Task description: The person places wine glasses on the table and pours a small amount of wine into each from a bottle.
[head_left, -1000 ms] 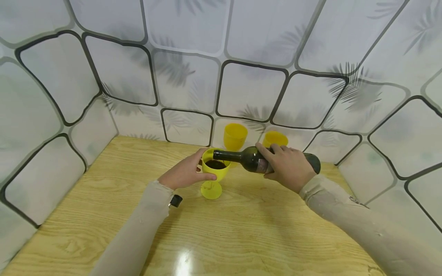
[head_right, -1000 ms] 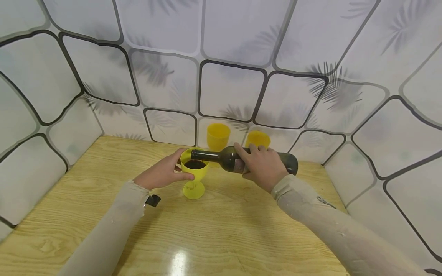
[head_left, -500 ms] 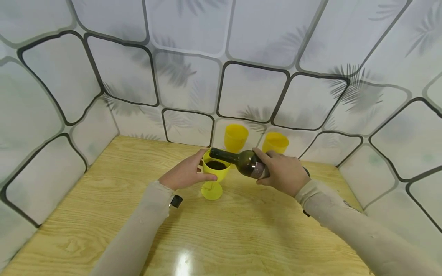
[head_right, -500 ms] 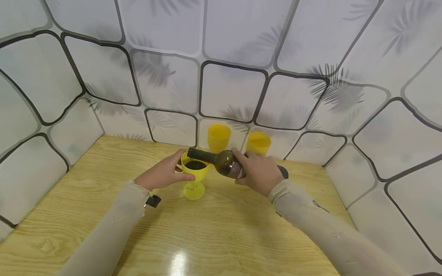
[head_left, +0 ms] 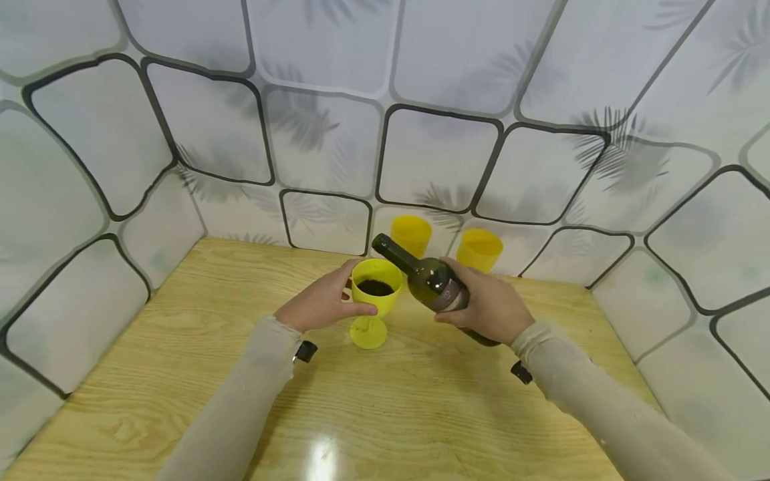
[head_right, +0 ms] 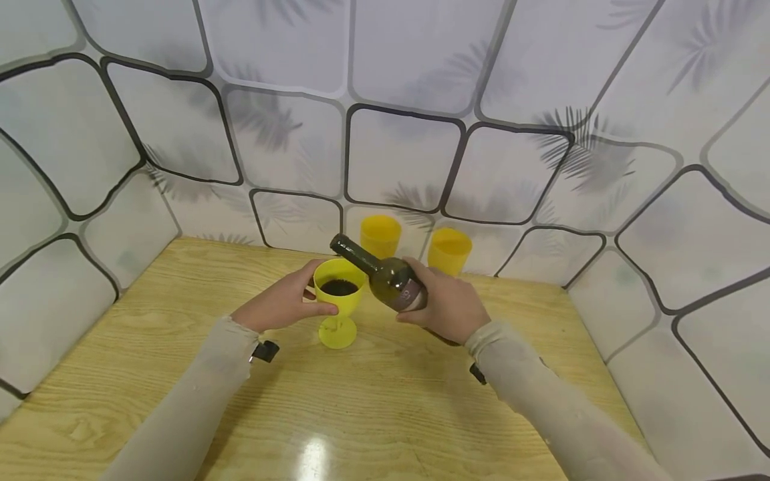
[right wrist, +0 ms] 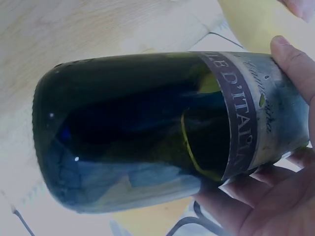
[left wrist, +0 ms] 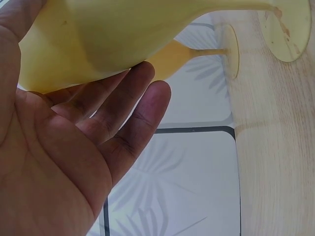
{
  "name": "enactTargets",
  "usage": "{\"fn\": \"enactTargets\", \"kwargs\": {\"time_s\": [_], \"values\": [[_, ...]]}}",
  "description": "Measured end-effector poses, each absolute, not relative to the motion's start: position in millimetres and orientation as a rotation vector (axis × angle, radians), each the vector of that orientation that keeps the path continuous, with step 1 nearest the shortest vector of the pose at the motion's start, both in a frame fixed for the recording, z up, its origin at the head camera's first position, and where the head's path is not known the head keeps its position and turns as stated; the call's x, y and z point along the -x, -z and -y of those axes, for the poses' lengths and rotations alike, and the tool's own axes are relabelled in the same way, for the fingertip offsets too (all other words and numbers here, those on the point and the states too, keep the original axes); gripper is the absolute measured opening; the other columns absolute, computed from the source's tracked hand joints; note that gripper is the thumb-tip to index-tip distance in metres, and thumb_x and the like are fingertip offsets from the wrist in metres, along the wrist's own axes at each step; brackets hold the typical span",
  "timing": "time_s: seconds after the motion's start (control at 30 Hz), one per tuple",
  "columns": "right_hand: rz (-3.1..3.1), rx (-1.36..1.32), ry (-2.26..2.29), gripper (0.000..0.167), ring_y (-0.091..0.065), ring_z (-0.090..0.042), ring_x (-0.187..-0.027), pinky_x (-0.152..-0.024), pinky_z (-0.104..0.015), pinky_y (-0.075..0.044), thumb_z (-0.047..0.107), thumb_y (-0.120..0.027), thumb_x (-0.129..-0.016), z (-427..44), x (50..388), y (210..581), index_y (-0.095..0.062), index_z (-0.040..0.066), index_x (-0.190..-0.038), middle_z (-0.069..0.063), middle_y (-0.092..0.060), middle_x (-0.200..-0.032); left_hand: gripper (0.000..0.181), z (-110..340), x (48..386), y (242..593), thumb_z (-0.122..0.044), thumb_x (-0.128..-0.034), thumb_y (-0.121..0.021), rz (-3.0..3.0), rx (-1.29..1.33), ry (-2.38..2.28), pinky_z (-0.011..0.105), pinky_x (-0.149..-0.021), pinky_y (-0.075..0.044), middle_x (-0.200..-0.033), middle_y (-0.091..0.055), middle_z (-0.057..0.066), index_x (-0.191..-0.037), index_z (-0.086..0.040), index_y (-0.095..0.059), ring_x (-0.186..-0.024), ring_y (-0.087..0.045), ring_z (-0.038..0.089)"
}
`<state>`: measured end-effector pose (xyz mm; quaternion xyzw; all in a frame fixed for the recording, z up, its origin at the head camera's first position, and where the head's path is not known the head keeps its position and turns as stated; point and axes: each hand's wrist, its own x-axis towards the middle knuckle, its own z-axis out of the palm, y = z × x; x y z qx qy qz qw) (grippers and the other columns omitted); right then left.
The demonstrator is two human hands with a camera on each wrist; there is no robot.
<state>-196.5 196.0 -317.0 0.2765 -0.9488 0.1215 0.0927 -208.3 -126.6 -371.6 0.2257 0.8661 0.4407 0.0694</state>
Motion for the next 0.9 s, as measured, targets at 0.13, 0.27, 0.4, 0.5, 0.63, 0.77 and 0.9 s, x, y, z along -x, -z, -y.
{"fn": "enactTargets", "kwargs": {"time_s": [0.13,0.27,0.4,0.5,0.63,0.77,0.9], "values": [[2.804,-0.767,-0.517,0.100,-0.071,-0.032,-0.098,-0.081,-0.050,-0.058,0.047,-0.092,-0.075,-199.3,198.1,322.9,-0.044,0.014,-0.156,-0.016,-0.070,-0.125,0.094,126.1,208.8,372.9,-0.058,-0.0874,-0.077,-2.594,-0.688,-1.340,0.043,-0.101,-0.051,-0.140,-0.055,-0.009,-0.162,-0.032,-0.026,-0.117,-0.058,0.016],[2.796,-0.669,-0.682,0.102,-0.070,-0.033,-0.096,-0.081,-0.052,-0.057,0.045,-0.094,-0.074,-205.9,201.3,329.5,-0.042,0.016,-0.156,-0.016,-0.070,-0.123,0.093,126.2,209.1,373.8,-0.059,-0.0872,-0.077,-2.585,-0.693,-1.354,0.043,-0.101,-0.050,-0.142,-0.053,-0.010,-0.161,-0.034,-0.026,-0.117,-0.058,0.015],[2.801,-0.528,-0.859,0.107,-0.069,-0.035,-0.100,-0.084,-0.055,-0.057,0.050,-0.092,-0.075,-217.4,203.3,336.9,-0.035,0.017,-0.159,-0.018,-0.067,-0.126,0.092,126.4,209.2,374.0,-0.057,-0.0877,-0.077,-2.576,-0.700,-1.366,0.044,-0.102,-0.050,-0.143,-0.053,-0.010,-0.160,-0.035,-0.026,-0.117,-0.058,0.017],[2.755,-0.467,-1.007,0.109,-0.068,-0.036,-0.108,-0.087,-0.058,-0.057,0.051,-0.091,-0.077,-228.3,203.9,343.5,-0.031,0.017,-0.161,-0.019,-0.063,-0.134,0.090,126.3,209.4,373.7,-0.057,-0.0879,-0.078,-2.572,-0.698,-1.373,0.044,-0.102,-0.050,-0.143,-0.053,-0.010,-0.160,-0.035,-0.028,-0.117,-0.058,0.018],[2.614,-0.448,-1.162,0.103,-0.068,-0.035,-0.110,-0.089,-0.054,-0.057,0.037,-0.092,-0.079,-242.7,204.6,353.7,-0.032,0.019,-0.160,-0.017,-0.064,-0.134,0.089,126.0,209.4,374.0,-0.056,-0.0880,-0.078,-2.578,-0.690,-1.374,0.043,-0.102,-0.051,-0.143,-0.053,-0.010,-0.159,-0.034,-0.029,-0.118,-0.058,0.017],[2.507,-0.397,-1.187,0.099,-0.067,-0.032,-0.110,-0.087,-0.032,-0.056,0.026,-0.093,-0.080,-256.1,204.1,363.0,-0.034,0.017,-0.159,-0.017,-0.066,-0.132,0.089,126.2,209.8,375.0,-0.056,-0.0879,-0.078,-2.579,-0.692,-1.373,0.043,-0.101,-0.051,-0.142,-0.054,-0.010,-0.159,-0.033,-0.029,-0.117,-0.058,0.016],[2.430,-0.329,-1.199,0.096,-0.064,-0.025,-0.113,-0.085,-0.011,-0.049,0.018,-0.092,-0.080,-269.0,205.1,370.1,-0.036,0.013,-0.157,-0.018,-0.064,-0.135,0.090,126.4,210.8,376.2,-0.058,-0.0866,-0.078,-2.570,-0.695,-1.384,0.043,-0.101,-0.051,-0.142,-0.054,-0.009,-0.159,-0.033,-0.030,-0.117,-0.058,0.016]]}}
